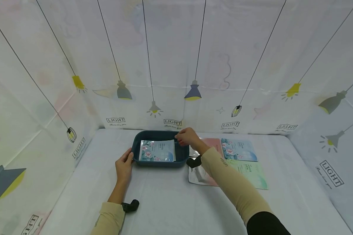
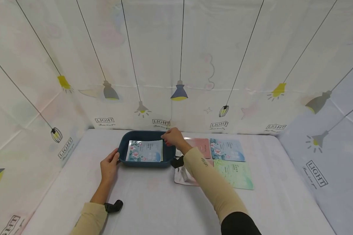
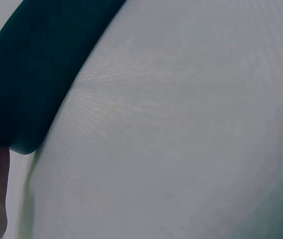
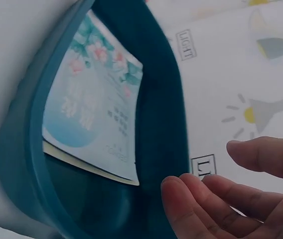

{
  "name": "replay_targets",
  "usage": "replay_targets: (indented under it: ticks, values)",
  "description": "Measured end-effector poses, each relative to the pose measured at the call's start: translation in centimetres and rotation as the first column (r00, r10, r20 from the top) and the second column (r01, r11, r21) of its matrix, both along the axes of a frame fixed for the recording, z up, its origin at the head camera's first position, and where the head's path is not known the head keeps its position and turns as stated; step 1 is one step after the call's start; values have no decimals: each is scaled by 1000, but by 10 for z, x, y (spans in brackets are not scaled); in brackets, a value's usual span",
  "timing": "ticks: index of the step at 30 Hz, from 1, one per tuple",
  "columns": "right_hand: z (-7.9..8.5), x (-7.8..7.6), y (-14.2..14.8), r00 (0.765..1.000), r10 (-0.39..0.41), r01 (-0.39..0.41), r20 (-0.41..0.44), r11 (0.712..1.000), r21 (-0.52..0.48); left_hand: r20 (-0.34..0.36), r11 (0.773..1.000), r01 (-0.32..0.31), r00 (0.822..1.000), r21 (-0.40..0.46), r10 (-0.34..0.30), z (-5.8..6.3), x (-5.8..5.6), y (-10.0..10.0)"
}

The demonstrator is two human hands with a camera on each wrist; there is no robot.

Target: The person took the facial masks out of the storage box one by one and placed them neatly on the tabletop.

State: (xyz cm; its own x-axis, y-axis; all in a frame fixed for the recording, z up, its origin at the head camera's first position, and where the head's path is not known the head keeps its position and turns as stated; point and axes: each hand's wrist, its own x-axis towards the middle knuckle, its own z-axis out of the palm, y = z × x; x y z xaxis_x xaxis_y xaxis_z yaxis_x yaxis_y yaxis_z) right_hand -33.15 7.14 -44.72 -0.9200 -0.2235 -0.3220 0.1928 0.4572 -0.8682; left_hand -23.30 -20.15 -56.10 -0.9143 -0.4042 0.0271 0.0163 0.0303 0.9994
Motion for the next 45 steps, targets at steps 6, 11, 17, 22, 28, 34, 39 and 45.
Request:
replay_targets:
  ticks: [6, 11, 17, 22, 28, 34, 39, 45]
  values:
    - [-11, 0, -11, 1000, 28, -28, 0, 997, 66, 2, 1000, 1, 1000, 1, -1, -1, 0, 1]
    - [-23, 0, -20, 999, 33, -33, 8, 994, 108, 2, 1000, -1, 1000, 1, 1, -1, 1, 1]
    - [-34, -2, -33, 997, 76, -68, -20, 960, 273, 10, 1000, -15, 1000, -9, 15, -1, -1, 0]
    - [-38, 1, -41, 995, 93, -73, -25, 902, 425, 10, 1000, -6, 1000, 3, 6, 1, -1, 0]
    - [-44, 7, -43, 994, 104, -79, -28, 880, 468, 11, 1000, -13, 1000, -2, 13, 1, -1, 0]
    - [-46, 9, -47, 996, 86, -59, -38, 885, 462, 11, 1000, -15, 1000, -22, 16, 1, -2, -1]
    - [-48, 11, -52, 997, 77, -57, -22, 882, 469, 28, 999, -17, 999, -39, 18, 1, 0, -1]
    - [-50, 13, -55, 998, 44, -24, -35, 895, 445, 19, 1000, -4, 1000, -18, 4, 1, 2, 0]
